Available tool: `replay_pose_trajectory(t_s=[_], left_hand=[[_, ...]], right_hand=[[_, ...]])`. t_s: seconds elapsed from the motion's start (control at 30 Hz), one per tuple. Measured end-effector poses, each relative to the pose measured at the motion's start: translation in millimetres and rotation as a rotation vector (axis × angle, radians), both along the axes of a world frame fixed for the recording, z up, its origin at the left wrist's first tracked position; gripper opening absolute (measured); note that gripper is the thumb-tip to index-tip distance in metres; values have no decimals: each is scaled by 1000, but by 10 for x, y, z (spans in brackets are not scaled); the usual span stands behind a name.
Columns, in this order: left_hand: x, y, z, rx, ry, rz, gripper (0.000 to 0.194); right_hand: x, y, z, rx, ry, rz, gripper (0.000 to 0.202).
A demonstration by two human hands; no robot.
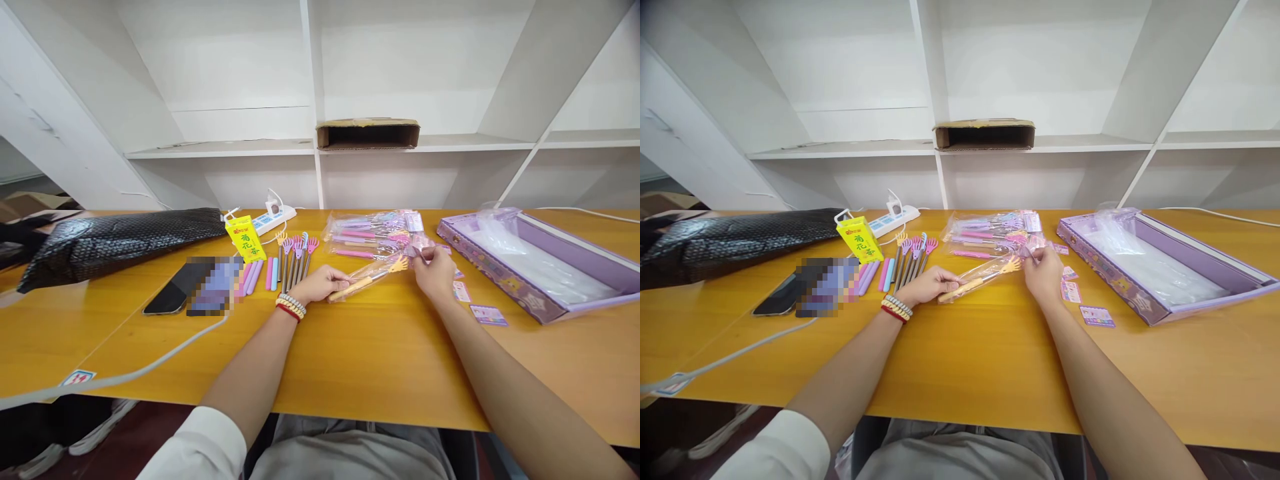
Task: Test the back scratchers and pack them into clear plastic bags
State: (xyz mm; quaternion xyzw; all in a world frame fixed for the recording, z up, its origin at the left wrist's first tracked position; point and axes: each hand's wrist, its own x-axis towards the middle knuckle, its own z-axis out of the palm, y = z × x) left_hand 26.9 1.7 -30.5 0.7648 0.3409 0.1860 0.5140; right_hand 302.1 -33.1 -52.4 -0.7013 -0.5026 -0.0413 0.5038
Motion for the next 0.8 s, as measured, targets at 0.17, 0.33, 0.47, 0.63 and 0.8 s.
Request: replay_pose_trajectory(t_s=[0.17,0.33,0.47,0.63,0.8], left_hand=[[1,13,-27,39,24,5,36],[6,16,-49,60,24,10,33],[7,17,-52,80,19,-12,30],[6,24,-51,80,65,-33,33],[6,20,-43,90,82,-40,34]], right_hand=[[69,-1,16,8,28,-93,10],[8,-6,31,138,-46,-35,13],[-35,-16,20,-51,-128,108,17],[22,-18,11,-286,3,154,18],[63,10,-18,-268,-44,174,20]])
